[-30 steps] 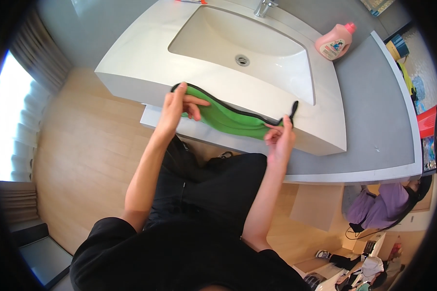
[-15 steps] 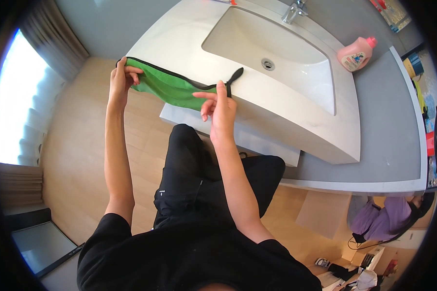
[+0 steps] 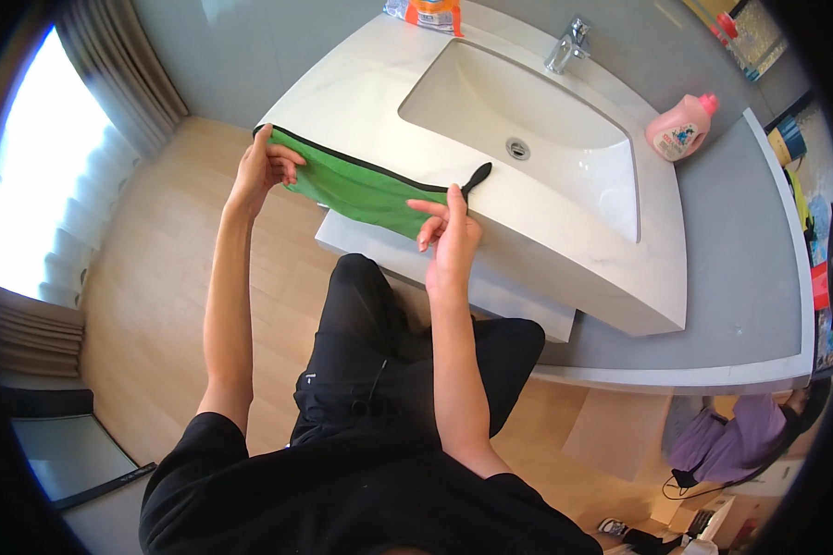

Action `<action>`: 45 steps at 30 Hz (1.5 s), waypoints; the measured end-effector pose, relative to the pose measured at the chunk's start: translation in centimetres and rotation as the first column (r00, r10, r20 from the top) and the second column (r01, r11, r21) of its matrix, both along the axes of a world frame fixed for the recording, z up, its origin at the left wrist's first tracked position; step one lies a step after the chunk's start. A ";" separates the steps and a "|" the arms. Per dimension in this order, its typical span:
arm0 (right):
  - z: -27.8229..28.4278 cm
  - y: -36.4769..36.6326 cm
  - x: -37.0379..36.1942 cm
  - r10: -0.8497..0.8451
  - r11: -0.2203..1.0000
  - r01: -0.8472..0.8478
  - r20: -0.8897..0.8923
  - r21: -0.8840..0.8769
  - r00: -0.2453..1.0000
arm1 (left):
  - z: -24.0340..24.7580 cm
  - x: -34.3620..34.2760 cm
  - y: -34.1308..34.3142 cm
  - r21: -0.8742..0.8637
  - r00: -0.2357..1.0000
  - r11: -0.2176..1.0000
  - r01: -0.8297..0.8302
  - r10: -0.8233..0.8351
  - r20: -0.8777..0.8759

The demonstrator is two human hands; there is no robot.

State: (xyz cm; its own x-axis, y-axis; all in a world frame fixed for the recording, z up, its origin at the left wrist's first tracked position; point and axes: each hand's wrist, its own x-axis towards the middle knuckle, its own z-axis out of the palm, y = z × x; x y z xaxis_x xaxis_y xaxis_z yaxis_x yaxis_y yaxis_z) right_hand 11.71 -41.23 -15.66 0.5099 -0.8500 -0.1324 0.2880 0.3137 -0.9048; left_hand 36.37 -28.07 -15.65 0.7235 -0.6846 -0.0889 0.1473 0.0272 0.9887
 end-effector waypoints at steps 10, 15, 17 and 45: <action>-1.2 -4.8 -8.7 -0.288 0.956 0.285 -0.042 -0.067 0.957 | -0.1 -10.3 -6.0 0.066 0.958 0.959 0.277 -0.280 0.056; -1.0 -8.3 -16.1 -0.441 0.896 0.436 -0.054 -0.086 0.896 | 0.5 -18.6 -10.0 0.014 0.893 0.893 0.450 -0.450 0.010; -1.2 -9.9 -19.3 -0.536 0.843 0.531 -0.062 -0.078 0.842 | 0.5 -21.6 -11.6 -0.008 0.845 0.845 0.535 -0.535 -0.026; -2.7 -17.8 -36.8 -0.835 0.540 0.807 -0.032 -0.238 0.550 | 0.0 -37.6 -20.0 -0.132 0.716 0.710 0.691 -0.698 -0.013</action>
